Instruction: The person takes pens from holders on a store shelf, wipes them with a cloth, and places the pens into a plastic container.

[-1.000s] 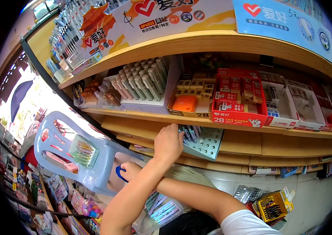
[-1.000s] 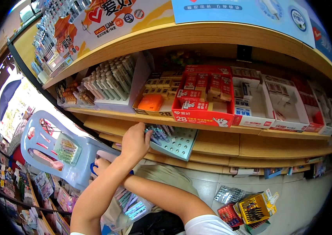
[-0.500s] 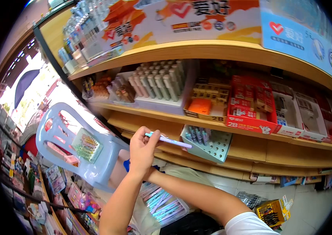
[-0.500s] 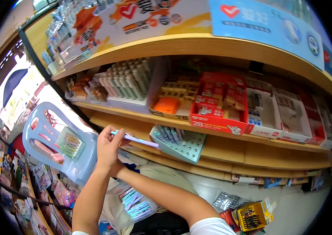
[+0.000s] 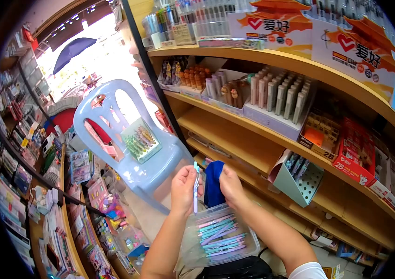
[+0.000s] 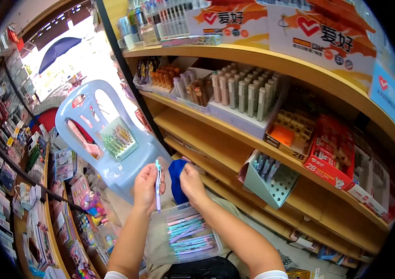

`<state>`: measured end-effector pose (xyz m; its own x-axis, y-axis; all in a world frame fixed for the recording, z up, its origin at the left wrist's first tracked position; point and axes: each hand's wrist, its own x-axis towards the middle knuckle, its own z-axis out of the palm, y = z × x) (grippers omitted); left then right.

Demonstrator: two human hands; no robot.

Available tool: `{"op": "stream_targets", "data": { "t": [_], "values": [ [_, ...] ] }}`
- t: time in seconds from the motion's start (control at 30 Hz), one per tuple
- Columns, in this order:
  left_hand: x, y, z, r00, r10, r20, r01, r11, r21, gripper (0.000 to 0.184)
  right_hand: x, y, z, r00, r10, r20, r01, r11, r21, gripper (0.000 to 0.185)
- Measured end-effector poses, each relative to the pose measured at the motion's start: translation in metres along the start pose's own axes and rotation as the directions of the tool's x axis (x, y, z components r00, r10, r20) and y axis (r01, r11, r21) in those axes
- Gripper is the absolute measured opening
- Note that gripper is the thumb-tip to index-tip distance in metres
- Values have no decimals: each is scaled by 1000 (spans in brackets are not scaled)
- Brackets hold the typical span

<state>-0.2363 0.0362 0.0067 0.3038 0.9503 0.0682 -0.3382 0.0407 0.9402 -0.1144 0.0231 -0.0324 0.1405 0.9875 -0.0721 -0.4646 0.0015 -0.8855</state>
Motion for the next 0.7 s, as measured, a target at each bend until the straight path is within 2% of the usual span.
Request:
{"op": "stream_targets", "data": {
  "t": [0.03, 0.13, 0.17, 0.23, 0.37, 0.5, 0.6, 0.67, 0.7],
  "values": [
    [-2, -4, -4, 1000, 8, -10, -7, 998, 55, 22, 1, 0, 2, 999, -39, -23, 39, 999, -11, 32],
    [-5, -18, -12, 999, 20, -25, -14, 982, 188, 19, 4, 10, 8, 948, -317, 23, 317, 939, -132, 26],
    [-5, -21, -12, 999, 42, -9, -38, 970, 239, 17, 3, 10, 8, 913, -391, 114, 407, 877, -255, 23],
    [-6, -26, -14, 996, 87, 27, -91, 936, 339, 13, -1, 4, 9, 960, -271, 75, 281, 908, -312, 11],
    [-10, -23, -10, 995, -5, 95, -23, 957, 291, 10, 4, 7, 6, 968, -249, -32, 235, 944, -231, 12],
    [-6, -18, -20, 965, -223, 136, 225, 974, -1, 13, 4, 10, 4, 972, -234, -32, 225, 957, -181, 13],
    [-3, -22, -30, 940, -284, 188, 323, 919, -225, 14, 0, 4, 10, 987, -158, -16, 153, 976, -157, 13],
    [0, -22, -34, 959, -215, 184, 270, 889, -369, 14, 1, 5, 11, 988, -155, -26, 148, 974, -171, 12],
    [1, -22, -36, 968, -179, 178, 241, 865, -439, 14, 0, 4, 10, 995, -100, -19, 96, 985, -144, 12]
  ]
}}
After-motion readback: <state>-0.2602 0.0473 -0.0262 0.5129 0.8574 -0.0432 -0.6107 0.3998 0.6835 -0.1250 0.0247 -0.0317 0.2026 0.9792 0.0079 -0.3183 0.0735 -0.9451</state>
